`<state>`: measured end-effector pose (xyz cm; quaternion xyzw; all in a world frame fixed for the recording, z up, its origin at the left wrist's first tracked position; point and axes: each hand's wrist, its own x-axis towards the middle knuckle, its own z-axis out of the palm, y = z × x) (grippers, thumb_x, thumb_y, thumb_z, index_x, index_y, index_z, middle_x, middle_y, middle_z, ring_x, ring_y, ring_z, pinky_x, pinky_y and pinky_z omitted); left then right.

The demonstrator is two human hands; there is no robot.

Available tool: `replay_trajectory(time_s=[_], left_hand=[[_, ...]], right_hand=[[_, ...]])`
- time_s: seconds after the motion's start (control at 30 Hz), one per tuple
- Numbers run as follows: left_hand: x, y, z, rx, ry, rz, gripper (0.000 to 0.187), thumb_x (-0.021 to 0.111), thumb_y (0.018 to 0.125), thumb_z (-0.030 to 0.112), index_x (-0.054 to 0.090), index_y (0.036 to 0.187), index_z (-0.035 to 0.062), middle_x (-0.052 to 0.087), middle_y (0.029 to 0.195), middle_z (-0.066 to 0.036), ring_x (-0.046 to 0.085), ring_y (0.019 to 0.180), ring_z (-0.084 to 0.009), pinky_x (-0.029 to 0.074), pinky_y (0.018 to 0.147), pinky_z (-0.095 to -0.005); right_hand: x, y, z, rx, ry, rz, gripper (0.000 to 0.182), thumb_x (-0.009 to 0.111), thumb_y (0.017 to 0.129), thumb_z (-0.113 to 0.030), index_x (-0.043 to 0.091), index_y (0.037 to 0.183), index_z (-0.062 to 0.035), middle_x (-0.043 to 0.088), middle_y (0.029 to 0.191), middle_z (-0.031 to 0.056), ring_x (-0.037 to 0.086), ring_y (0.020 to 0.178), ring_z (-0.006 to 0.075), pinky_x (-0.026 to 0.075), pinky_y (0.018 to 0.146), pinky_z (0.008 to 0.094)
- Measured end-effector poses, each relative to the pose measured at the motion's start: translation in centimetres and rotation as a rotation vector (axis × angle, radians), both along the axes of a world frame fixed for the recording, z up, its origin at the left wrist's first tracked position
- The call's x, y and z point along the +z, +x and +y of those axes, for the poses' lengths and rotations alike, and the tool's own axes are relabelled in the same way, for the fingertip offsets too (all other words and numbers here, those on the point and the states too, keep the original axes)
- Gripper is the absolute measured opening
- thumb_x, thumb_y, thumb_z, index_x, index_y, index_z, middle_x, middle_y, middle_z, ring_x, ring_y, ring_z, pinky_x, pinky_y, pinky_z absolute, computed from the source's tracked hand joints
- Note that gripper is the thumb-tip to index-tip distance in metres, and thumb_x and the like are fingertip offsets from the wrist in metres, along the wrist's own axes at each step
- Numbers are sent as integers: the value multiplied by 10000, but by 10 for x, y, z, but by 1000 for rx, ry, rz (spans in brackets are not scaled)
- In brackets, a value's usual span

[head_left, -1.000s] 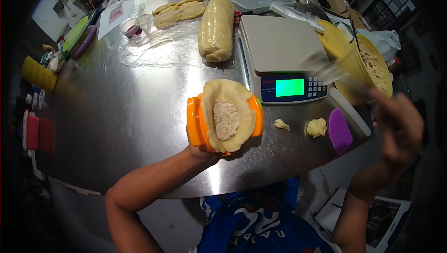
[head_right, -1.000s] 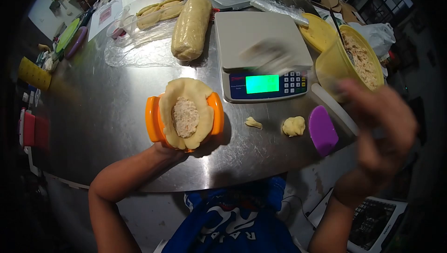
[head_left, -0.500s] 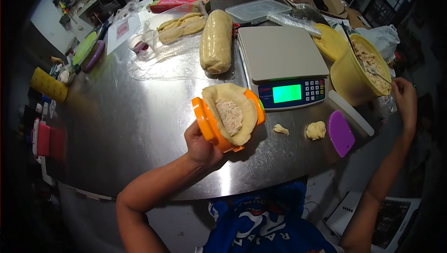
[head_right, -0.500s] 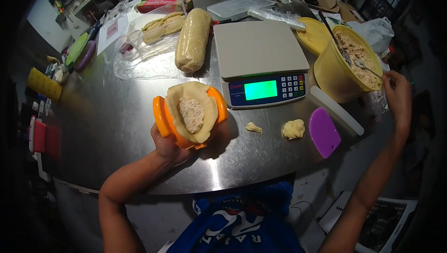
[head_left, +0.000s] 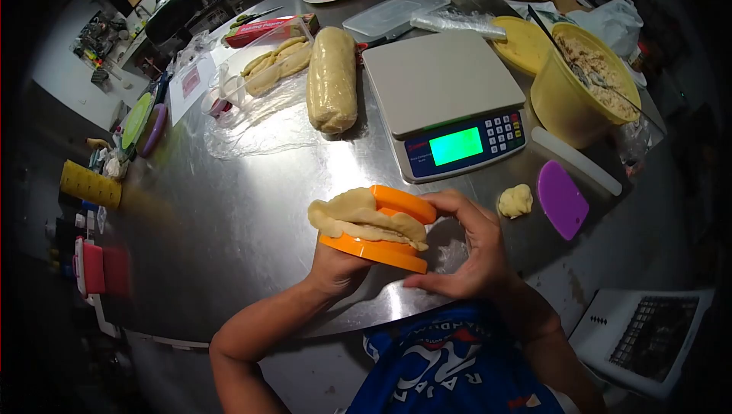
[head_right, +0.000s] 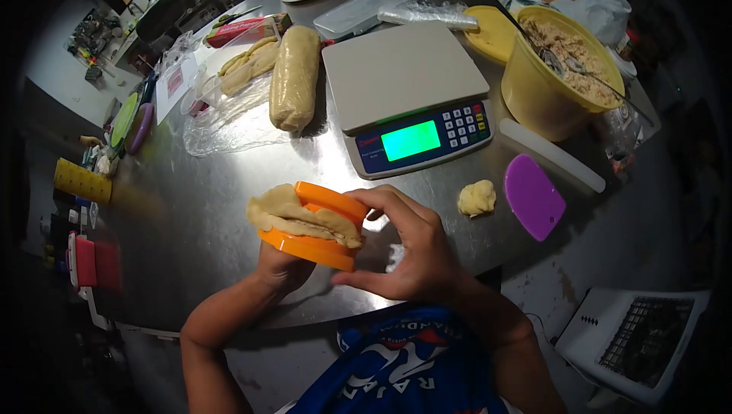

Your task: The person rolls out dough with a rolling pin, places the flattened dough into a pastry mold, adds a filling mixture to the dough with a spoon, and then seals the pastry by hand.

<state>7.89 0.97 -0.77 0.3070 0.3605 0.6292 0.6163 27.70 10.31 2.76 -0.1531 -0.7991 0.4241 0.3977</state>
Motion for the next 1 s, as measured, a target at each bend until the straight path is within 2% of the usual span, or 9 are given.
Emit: replay_trajectory(time_s=[0.13,0.2,0.3,0.37,0.4,0.5,0.83,0.9,1.0], left_hand=[[-3,-6,-5,15,-34,-20,714,851,755,209,458,1323,28,586,1256,-138,621,1135,-269,520,996,-432],[-1,-7,-6,18,-55,-4,710,848,758,212,460,1323,26,585,1261,-140,616,1143,-270,522,991,-430],[14,-4,-2,-38,-87,72,657,842,770,241,489,1287,39,605,1185,-136,631,1080,-270,532,973,-422],[19,-2,9,-165,172,12,503,826,770,94,591,1203,-6,661,1104,-150,661,1004,-238,549,905,-361],[16,-6,18,-144,415,261,402,828,785,129,634,1117,13,688,1042,-150,661,978,-227,552,866,-361],[9,-7,19,-133,487,363,300,792,841,217,556,984,102,637,938,-82,614,951,-237,545,840,-382],[10,-7,23,-141,506,292,297,812,821,191,582,989,107,661,992,-95,618,963,-239,519,873,-394],[8,-4,21,3,503,406,314,840,777,141,635,988,33,701,1009,-153,669,940,-259,541,854,-372],[13,1,22,56,466,551,347,858,744,132,655,996,4,703,980,-134,680,895,-242,535,793,-336]], right_hand=[[5,-7,-1,-40,-23,-13,667,924,625,-248,587,1131,26,642,1040,135,653,947,217,510,857,302],[4,-10,-2,-23,37,52,540,862,660,-165,569,1075,18,629,943,144,670,858,250,536,730,320],[1,-12,-4,-56,93,81,484,843,628,-126,577,1005,20,603,871,133,647,781,257,520,677,335],[1,-12,-5,-47,80,108,464,830,616,-111,578,984,18,594,853,130,635,761,258,511,663,336],[1,-12,-5,-25,78,126,443,816,604,-96,580,963,15,584,835,127,624,742,259,502,648,336],[-1,-9,-4,-18,107,151,413,801,594,-82,587,937,7,592,820,122,624,747,259,501,645,330],[-2,-5,3,32,131,128,374,776,615,-48,611,947,2,635,868,129,636,776,260,505,656,337],[2,-3,6,14,30,-15,431,796,626,-52,622,1017,3,642,946,138,652,835,274,529,706,348],[19,-6,0,-66,53,27,503,820,630,-62,621,1086,11,635,989,140,661,893,279,546,762,347]])
